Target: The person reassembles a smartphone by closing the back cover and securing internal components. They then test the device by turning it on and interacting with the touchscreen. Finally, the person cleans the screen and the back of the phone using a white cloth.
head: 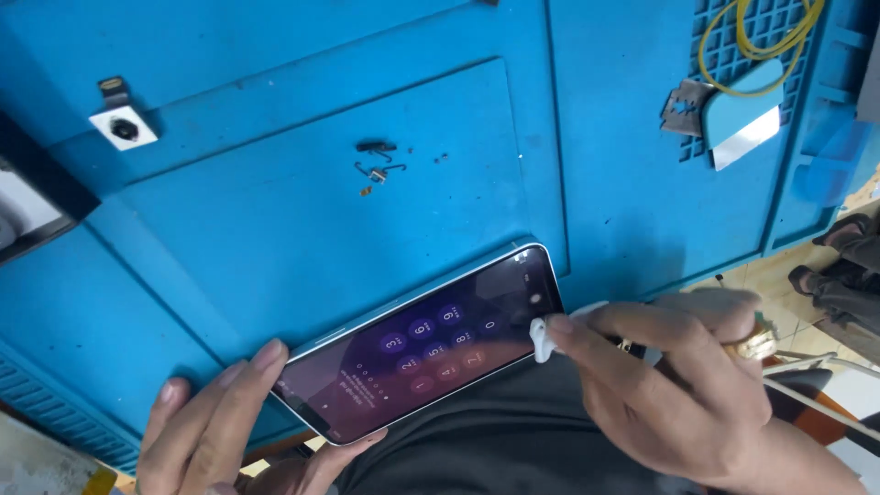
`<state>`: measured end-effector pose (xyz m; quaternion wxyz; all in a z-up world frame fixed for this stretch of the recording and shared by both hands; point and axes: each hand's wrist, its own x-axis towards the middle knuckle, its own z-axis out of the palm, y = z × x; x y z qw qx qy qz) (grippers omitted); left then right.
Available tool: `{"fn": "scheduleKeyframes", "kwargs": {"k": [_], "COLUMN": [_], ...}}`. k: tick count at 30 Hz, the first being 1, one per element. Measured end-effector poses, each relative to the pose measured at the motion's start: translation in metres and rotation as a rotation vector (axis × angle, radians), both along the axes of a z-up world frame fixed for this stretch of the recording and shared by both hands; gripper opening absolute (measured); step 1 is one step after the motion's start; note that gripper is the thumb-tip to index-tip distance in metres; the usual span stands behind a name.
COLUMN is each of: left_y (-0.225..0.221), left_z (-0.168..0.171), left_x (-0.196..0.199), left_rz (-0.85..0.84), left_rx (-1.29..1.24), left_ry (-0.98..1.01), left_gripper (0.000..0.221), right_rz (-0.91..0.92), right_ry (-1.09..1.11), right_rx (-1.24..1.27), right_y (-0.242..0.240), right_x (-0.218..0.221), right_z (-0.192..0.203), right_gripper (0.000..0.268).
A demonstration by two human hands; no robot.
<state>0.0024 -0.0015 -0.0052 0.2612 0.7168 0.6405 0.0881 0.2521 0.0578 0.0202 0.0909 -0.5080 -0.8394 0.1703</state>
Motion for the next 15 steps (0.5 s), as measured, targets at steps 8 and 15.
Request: {"fn": "scheduleKeyframes", "kwargs": {"k": [8, 15], "left_y": [-0.005, -0.002], "left_z": [-0.004, 0.000], "left_x": [-0.004, -0.002], "left_rz": [0.080, 0.058], "left_rx": [-0.143, -0.171], "left_ry": [0.032, -0.020], "left_gripper": [0.063, 0.043], "right_rz": [0.133, 0.317], "right_ry": [0.156, 0.134], "right_rx": [-0.074, 0.003], "right_y": [0.008, 0.023], "right_x": [0.002, -0.011], "right_z": [0.000, -0.005], "right_gripper": [0.020, 0.008]}}
